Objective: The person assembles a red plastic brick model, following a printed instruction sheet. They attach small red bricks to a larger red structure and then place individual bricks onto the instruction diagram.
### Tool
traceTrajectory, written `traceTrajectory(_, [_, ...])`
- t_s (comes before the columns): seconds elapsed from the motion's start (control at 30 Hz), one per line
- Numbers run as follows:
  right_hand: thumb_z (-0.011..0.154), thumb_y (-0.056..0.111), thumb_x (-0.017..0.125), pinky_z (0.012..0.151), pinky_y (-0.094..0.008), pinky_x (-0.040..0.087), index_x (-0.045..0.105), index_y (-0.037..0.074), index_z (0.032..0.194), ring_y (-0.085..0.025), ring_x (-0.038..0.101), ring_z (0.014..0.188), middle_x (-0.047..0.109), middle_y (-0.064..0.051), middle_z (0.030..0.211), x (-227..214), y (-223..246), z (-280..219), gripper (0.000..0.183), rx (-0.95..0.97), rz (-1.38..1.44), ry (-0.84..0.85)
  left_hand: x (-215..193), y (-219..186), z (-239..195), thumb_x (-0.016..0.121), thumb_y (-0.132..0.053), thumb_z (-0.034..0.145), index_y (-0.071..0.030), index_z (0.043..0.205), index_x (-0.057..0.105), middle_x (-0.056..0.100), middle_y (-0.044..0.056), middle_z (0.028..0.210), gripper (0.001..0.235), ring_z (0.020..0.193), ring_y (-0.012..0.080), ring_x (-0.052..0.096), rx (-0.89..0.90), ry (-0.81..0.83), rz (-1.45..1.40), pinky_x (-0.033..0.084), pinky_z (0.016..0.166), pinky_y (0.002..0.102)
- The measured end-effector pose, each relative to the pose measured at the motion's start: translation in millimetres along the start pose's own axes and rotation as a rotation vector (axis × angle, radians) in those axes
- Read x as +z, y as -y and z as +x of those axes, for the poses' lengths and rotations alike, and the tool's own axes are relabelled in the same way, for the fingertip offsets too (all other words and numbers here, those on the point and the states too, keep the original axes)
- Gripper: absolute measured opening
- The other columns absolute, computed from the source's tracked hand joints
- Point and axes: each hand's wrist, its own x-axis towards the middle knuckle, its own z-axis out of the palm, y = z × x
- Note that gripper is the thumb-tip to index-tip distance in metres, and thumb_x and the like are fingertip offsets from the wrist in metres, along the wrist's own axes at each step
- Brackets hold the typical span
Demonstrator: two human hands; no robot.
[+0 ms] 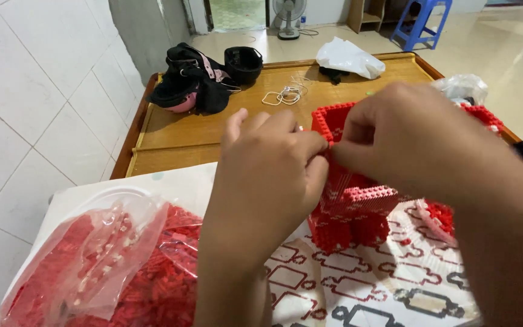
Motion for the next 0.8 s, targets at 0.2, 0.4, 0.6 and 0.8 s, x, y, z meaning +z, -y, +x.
traceTrajectory(0.2, [0.094, 0.037, 0.068, 0.061, -0.033, 0.041, 0.083, 0.016, 0.082, -0.019, 0.053, 0.061, 0.073, -0.004, 0.066, -27, 5, 9, 0.029, -0.081, -0.169, 0.123, 3, 8, 2, 0.051, -0.015, 0.090, -0.013, 0.077, 0.075, 0.060, 0.005, 0.074, 0.028, 0.075, 0.0266, 0.056, -0.013, 0.050, -0.095, 0.040, 0.099, 0.055])
traceTrajectory(0.4, [0.099, 0.033, 0.065, 0.064, -0.035, 0.048, 0.082, 0.013, 0.094, -0.020, 0.064, 0.068, 0.078, -0.006, 0.076, -6, -76, 3, 0.026, -0.158, 0.126, -0.193, -11, 9, 4, 0.048, -0.009, 0.092, -0.010, 0.105, 0.075, 0.064, 0.008, 0.085, 0.030, 0.084, 0.0241, 0.060, -0.027, -0.017, -0.315, 0.047, 0.084, 0.042])
traceTrajectory(0.6, [0.102, 0.020, 0.038, 0.049, -0.033, 0.032, 0.045, 0.002, 0.076, -0.022, 0.044, 0.054, 0.044, -0.012, 0.065, 122, -204, -10, 0.032, -0.351, 1.029, -0.464, -22, -33, -7, 0.036, -0.001, 0.083, -0.010, 0.073, 0.045, 0.042, 0.003, 0.065, 0.016, 0.061, 0.0126, 0.038, 0.097, -0.437, -0.724, 0.032, 0.057, 0.026])
traceTrajectory(0.8, [0.112, 0.020, 0.028, 0.045, -0.040, 0.027, 0.033, 0.008, 0.065, -0.026, 0.034, 0.050, 0.037, -0.012, 0.058, 179, -206, -29, 0.048, 0.003, 1.340, -0.230, 6, -72, -1, 0.038, -0.045, 0.111, -0.014, 0.062, 0.029, 0.025, -0.003, 0.056, 0.059, 0.050, 0.0116, 0.025, 0.275, -0.862, -0.765, 0.021, 0.050, 0.029])
